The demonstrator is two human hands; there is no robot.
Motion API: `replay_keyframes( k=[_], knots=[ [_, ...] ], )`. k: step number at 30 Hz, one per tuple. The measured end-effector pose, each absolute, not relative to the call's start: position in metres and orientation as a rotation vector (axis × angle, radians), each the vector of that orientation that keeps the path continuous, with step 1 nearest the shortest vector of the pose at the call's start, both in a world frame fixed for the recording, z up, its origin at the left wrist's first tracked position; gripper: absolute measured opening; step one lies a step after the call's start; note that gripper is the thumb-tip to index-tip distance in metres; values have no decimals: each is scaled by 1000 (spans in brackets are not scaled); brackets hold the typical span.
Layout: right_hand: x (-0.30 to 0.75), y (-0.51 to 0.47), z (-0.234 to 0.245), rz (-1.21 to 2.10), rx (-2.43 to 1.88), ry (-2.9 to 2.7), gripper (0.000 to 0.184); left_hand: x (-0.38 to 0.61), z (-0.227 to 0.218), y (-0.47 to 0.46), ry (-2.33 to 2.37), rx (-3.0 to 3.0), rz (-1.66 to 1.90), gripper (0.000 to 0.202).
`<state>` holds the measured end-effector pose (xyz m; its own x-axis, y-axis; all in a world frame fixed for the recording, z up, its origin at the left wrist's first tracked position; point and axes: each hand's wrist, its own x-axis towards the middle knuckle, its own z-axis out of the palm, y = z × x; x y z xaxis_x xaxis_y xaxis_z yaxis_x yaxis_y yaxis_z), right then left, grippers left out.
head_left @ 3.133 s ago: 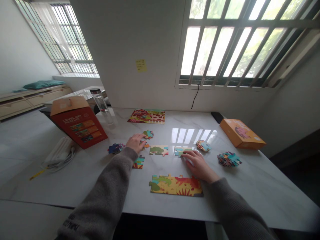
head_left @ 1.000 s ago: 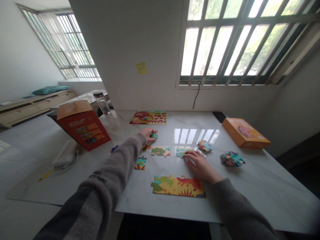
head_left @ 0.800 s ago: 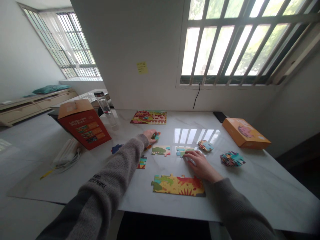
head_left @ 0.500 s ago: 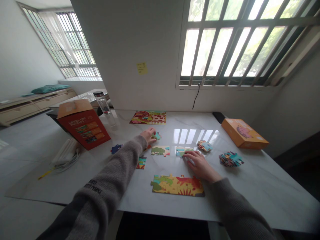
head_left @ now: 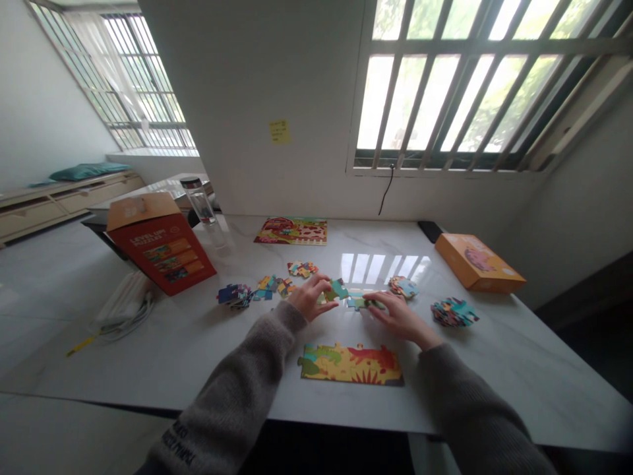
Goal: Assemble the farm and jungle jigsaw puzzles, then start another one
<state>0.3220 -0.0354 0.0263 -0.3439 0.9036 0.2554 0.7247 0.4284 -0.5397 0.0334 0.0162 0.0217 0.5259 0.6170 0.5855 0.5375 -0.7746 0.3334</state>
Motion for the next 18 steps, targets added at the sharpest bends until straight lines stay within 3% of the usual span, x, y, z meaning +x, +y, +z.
replay_keyframes(
  k=[6, 9, 15, 18],
  knots=[
    [282, -29, 40, 873, -1136, -1938, 44, 46, 24, 4, 974, 2663, 1135, 30],
    [265, -25, 34, 981, -1010, -1774, 37, 49, 20, 2, 970, 2670, 1131, 32],
    [272, -24, 28, 928, -1095, -1693, 28, 42, 21, 7, 813, 2735, 1036, 79],
    [272, -28, 28, 958, -1100, -1742, 27, 42, 23, 6, 828, 2778, 892, 84]
  ],
)
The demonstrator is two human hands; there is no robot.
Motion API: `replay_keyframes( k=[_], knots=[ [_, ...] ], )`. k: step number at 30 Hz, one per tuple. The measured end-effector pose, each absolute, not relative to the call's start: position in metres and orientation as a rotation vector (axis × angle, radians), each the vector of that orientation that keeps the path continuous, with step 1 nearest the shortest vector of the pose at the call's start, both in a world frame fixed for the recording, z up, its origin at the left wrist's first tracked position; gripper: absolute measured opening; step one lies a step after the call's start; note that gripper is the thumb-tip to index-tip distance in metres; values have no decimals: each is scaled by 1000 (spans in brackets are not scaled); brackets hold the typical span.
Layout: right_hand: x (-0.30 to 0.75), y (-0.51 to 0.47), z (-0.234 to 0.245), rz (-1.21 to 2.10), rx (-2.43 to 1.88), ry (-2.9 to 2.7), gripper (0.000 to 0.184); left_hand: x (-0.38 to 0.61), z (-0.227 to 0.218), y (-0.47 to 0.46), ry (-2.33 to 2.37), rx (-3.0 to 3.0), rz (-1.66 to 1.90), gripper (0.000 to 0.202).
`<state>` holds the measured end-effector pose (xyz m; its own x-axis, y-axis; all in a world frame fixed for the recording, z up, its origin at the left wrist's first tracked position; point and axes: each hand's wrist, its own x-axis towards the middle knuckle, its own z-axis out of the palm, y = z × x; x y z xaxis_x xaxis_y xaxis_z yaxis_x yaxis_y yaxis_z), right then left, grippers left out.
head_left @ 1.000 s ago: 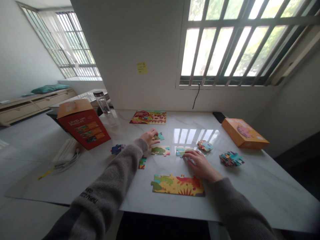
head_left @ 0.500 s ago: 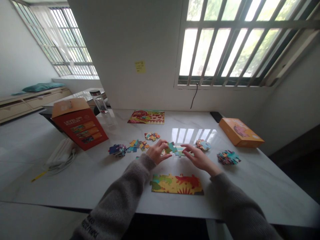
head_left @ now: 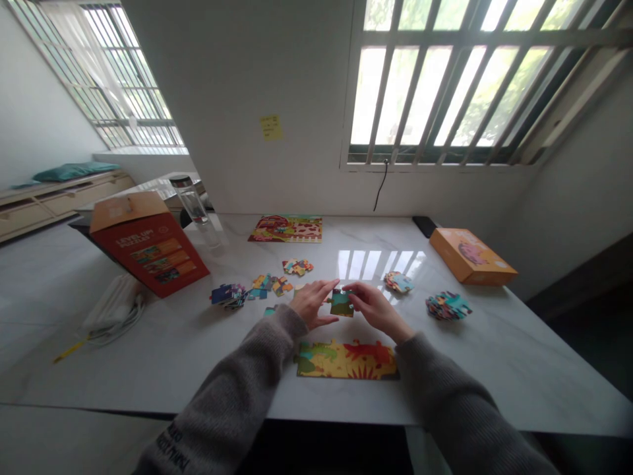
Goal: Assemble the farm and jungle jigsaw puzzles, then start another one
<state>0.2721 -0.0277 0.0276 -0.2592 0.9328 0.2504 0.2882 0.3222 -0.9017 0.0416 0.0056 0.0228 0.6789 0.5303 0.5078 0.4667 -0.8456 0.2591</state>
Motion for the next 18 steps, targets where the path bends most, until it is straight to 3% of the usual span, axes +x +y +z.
replay_keyframes(
  k=[5, 11, 18],
  knots=[
    [265, -32, 26, 977, -1050, -1714, 30, 40, 28, 6, 847, 2788, 786, 66],
    [275, -38, 28, 720, -1171, -1859, 26, 7, 25, -3, 945, 2663, 804, 62],
    [276, -45, 22, 560, -1192, -2021, 27, -46, 7, -75, 1246, 2543, 785, 59]
  ],
)
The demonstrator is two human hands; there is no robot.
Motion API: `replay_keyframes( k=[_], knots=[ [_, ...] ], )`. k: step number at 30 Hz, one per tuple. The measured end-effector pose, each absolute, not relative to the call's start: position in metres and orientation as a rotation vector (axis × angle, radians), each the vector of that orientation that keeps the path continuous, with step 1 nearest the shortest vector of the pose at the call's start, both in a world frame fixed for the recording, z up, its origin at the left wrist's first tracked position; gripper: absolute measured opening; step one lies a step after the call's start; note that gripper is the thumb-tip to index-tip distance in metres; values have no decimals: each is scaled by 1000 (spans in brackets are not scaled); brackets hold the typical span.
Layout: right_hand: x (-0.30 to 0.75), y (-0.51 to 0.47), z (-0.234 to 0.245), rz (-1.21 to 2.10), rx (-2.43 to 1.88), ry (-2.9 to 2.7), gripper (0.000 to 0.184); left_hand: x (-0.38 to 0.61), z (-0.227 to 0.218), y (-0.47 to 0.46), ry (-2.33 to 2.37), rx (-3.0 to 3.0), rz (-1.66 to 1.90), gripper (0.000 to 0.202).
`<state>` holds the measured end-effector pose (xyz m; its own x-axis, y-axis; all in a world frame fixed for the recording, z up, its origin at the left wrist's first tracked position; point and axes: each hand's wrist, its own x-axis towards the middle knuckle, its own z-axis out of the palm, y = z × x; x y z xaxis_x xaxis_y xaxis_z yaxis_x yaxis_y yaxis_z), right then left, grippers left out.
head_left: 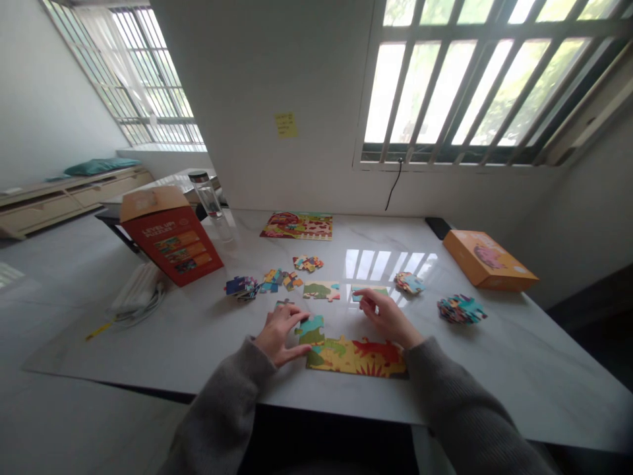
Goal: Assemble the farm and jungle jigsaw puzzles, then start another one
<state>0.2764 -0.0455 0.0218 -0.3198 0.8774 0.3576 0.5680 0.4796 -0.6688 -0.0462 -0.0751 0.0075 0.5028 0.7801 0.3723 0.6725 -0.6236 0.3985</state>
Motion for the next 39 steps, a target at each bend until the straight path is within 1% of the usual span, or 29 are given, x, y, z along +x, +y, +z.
replay_keyframes(
  k=[4, 6, 10, 13, 20, 24, 28, 30, 33, 39],
  knots=[
    [275, -49, 23, 543, -1178, -2015, 31, -61, 16, -100, 1300, 2583, 711, 65],
    [275, -53, 24, 543, -1174, -2014, 32, -65, 20, -103, 1289, 2599, 667, 59],
    [278, -69, 25, 502, -1191, -2015, 30, -69, 17, -106, 1236, 2611, 585, 39],
    [281, -90, 25, 410, -1199, -2004, 28, -71, 11, -108, 1220, 2611, 568, 32],
    [287, -151, 11, 326, -1238, -2139, 26, -75, 3, -110, 1288, 2624, 571, 35],
    [288, -175, 3, 258, -1276, -2143, 27, -70, -3, -118, 1332, 2678, 665, 32],
    [285, -193, -4, 60, -1324, -2201, 31, -59, -13, -130, 1166, 2742, 787, 36],
    [285, -200, -6, -45, -1367, -2223, 34, -51, -16, -136, 1118, 2730, 856, 34],
    [290, -208, -9, -128, -1431, -2224, 35, -38, -14, -144, 1134, 2700, 904, 31],
    [306, -209, -11, -153, -1493, -2180, 29, -16, -5, -155, 1105, 2696, 908, 32]
  ],
)
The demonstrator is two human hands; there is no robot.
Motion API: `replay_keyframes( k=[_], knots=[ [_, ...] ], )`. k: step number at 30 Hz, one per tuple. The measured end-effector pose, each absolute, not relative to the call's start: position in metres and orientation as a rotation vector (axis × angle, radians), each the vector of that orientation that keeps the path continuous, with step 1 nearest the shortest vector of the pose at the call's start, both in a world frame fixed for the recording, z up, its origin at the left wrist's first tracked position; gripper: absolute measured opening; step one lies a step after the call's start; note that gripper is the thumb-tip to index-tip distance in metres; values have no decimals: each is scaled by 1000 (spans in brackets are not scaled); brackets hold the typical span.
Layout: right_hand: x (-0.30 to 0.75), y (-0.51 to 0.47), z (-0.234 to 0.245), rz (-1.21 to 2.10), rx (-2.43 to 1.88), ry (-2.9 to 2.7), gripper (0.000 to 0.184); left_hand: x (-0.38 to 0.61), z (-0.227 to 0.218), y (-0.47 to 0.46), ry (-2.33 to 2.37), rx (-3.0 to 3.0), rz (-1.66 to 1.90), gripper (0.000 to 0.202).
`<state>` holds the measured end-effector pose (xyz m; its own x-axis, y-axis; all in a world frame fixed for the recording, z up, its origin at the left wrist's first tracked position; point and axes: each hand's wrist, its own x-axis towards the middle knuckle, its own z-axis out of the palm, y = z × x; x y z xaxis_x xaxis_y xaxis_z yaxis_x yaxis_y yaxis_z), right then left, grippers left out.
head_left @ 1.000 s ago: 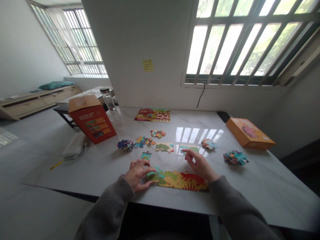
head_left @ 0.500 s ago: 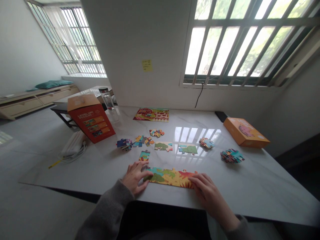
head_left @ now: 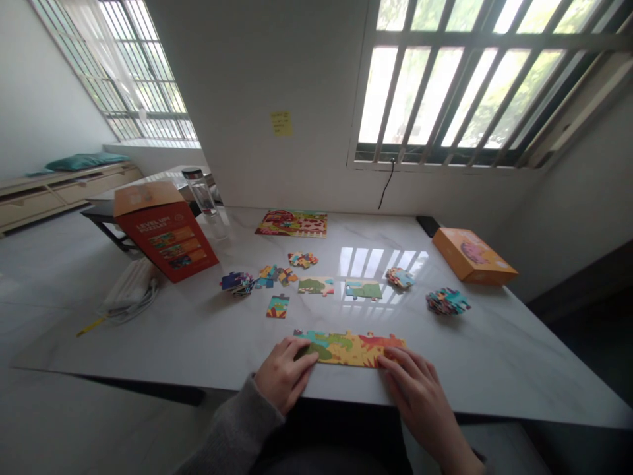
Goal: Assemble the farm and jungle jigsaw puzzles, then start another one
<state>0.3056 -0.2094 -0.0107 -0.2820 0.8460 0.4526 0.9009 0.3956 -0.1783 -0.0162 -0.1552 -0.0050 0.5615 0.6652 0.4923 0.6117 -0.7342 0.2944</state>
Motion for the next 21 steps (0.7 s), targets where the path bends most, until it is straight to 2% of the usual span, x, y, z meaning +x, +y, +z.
replay_keyframes(
  k=[12, 17, 21],
  knots=[
    [303, -209, -8, -171, -1530, -2157, 25, -13, 0, -159, 1081, 2631, 913, 27],
    [304, -209, -13, -213, -1533, -2158, 25, -30, 4, -145, 1202, 2574, 1007, 40],
    [301, -209, -12, -301, -1548, -2111, 30, -70, 6, -103, 1377, 2544, 981, 41]
  ],
)
